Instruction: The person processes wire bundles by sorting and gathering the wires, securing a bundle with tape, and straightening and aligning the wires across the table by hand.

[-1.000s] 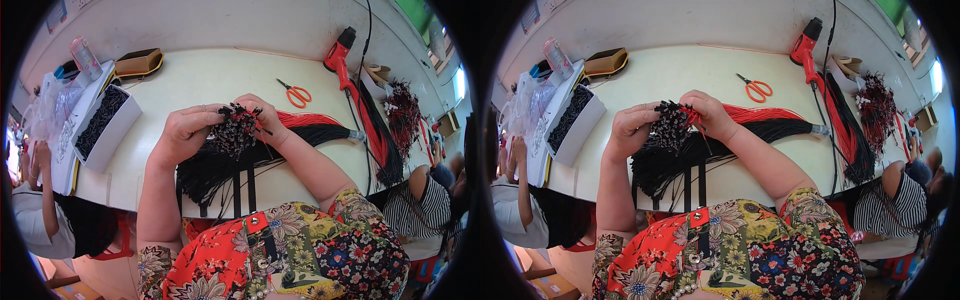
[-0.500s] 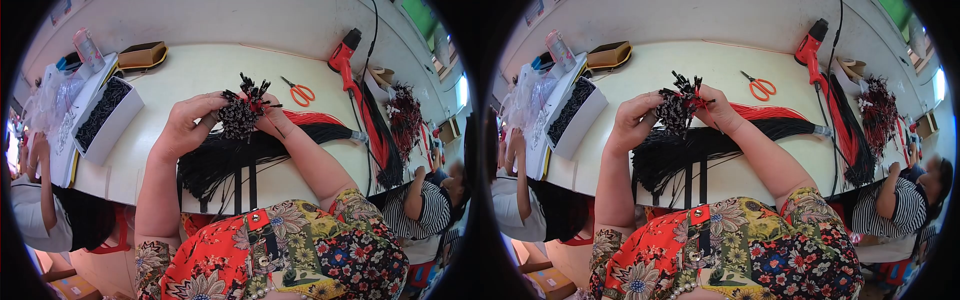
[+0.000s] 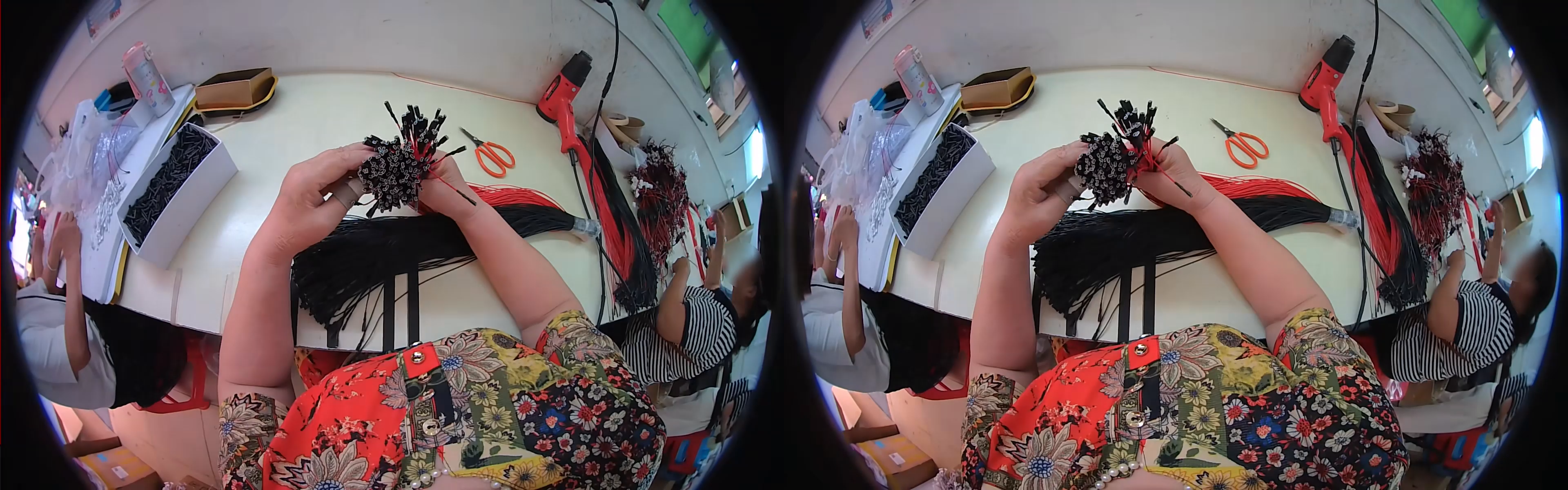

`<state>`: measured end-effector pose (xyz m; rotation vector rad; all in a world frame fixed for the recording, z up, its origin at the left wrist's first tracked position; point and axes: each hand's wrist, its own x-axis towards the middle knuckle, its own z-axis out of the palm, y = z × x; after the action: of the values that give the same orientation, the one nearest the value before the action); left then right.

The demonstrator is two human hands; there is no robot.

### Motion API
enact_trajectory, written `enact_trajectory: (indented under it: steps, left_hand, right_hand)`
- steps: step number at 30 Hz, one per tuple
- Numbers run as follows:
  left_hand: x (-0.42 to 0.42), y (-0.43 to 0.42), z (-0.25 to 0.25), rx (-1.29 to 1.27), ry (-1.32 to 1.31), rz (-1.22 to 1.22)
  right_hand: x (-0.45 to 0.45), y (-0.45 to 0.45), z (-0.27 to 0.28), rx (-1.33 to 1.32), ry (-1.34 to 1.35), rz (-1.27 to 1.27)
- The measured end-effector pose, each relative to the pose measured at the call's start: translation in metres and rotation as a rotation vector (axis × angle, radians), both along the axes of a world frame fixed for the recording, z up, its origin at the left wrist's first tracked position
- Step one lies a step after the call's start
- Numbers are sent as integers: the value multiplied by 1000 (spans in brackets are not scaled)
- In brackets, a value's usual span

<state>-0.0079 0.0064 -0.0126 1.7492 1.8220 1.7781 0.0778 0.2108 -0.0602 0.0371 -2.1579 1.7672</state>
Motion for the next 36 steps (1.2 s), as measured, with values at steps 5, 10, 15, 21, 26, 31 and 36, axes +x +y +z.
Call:
enact_trajectory:
  steps: [5,10,15,21,26,31,36]
  left_hand:
    - [0,1,-2,-2,-60,-11]
    - [-2,2,-5,6,-82,-16]
    - [-1,3,-5,2,-99,-5]
    - [-2,4,-6,10,-110,-1]
    - [-3,4,-4,-15,-139,-10]
    - [-4,4,-5,-31,-168,-4]
    - [-6,5,-8,-16,-213,-25]
  right_hand:
    - [0,-6,6,-135,-21,14]
    - [-1,-5,7,-154,-47,7]
    - [-3,2,3,-123,-71,23]
    - [-2,1,3,-174,-59,55]
    - [4,-6,16,-174,-27,73]
    - [4,-5,17,-122,-20,72]
    - [5,-5,20,-160,-36,109]
